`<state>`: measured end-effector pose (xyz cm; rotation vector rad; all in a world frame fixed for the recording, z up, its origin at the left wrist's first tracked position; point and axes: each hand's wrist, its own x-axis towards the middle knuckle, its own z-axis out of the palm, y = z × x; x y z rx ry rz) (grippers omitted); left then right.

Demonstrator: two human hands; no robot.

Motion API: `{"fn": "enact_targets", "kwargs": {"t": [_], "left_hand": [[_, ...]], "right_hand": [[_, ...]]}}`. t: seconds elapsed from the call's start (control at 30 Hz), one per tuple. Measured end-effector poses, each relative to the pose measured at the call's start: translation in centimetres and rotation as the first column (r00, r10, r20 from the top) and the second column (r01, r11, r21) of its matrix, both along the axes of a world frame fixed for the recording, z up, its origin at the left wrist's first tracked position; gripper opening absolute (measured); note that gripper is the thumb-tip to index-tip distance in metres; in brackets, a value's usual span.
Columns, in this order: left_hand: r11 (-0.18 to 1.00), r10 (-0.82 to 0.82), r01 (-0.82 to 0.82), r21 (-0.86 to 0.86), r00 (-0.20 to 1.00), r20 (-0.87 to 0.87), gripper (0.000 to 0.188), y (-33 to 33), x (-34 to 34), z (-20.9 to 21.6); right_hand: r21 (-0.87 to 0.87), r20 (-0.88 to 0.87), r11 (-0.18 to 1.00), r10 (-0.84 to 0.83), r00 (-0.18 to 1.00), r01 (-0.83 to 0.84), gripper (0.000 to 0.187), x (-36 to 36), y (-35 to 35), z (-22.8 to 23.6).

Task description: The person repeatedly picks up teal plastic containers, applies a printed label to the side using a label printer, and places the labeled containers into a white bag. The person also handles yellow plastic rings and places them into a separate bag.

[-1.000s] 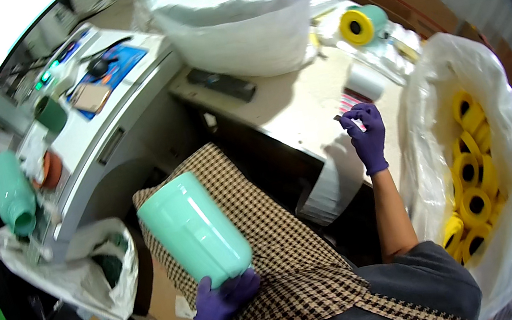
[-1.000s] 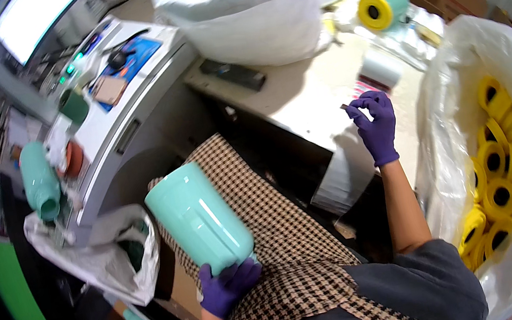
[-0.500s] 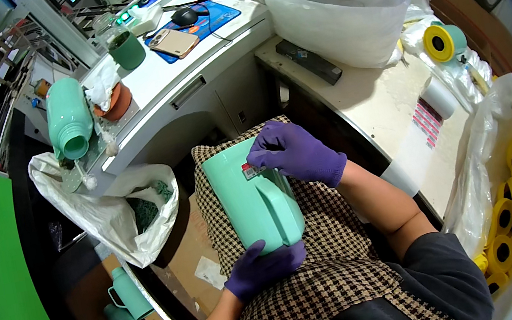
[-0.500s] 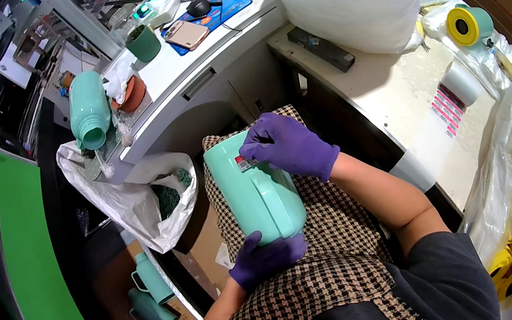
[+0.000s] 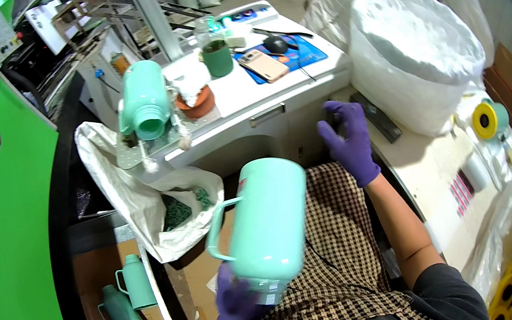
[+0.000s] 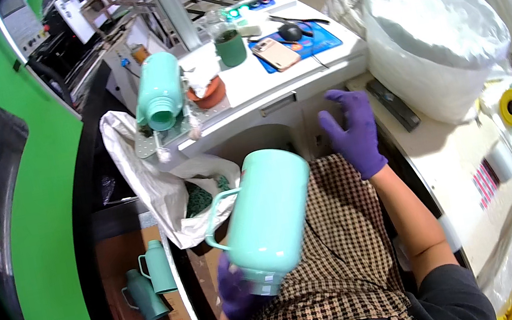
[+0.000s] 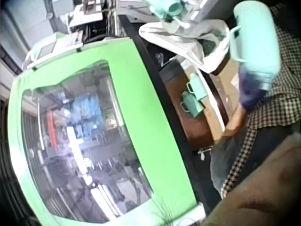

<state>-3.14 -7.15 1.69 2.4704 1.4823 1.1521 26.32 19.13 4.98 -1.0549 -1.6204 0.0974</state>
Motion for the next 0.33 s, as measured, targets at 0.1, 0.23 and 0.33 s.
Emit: {"fn": "enact_targets", "kwargs": {"t": [0.1,0.23,0.33], "left_hand": [[0.858,0.514,-0.413,-0.306,0.696,0.502,0.080,-3.1,-2.6,0.6],[0.767,0.505,-0.485,-0.419,0.054,0.862,0.070,-7.4,-7.0,-3.4],[0.753,0.484,-0.552,-0.359,0.094,0.870,0.066,-6.6,-9.4,-3.4]], "right_hand": [[0.093,0.418,0.932,0.283,0.863,-0.350,0.050,-8.8,1.1,4.9],[0.107,0.604,0.891,0.294,0.741,-0.441,0.038,-25.1,6.3,2.0],[0.098,0.720,0.954,0.128,0.682,-0.282,0.044,-29.9,13.0,0.9]]}}
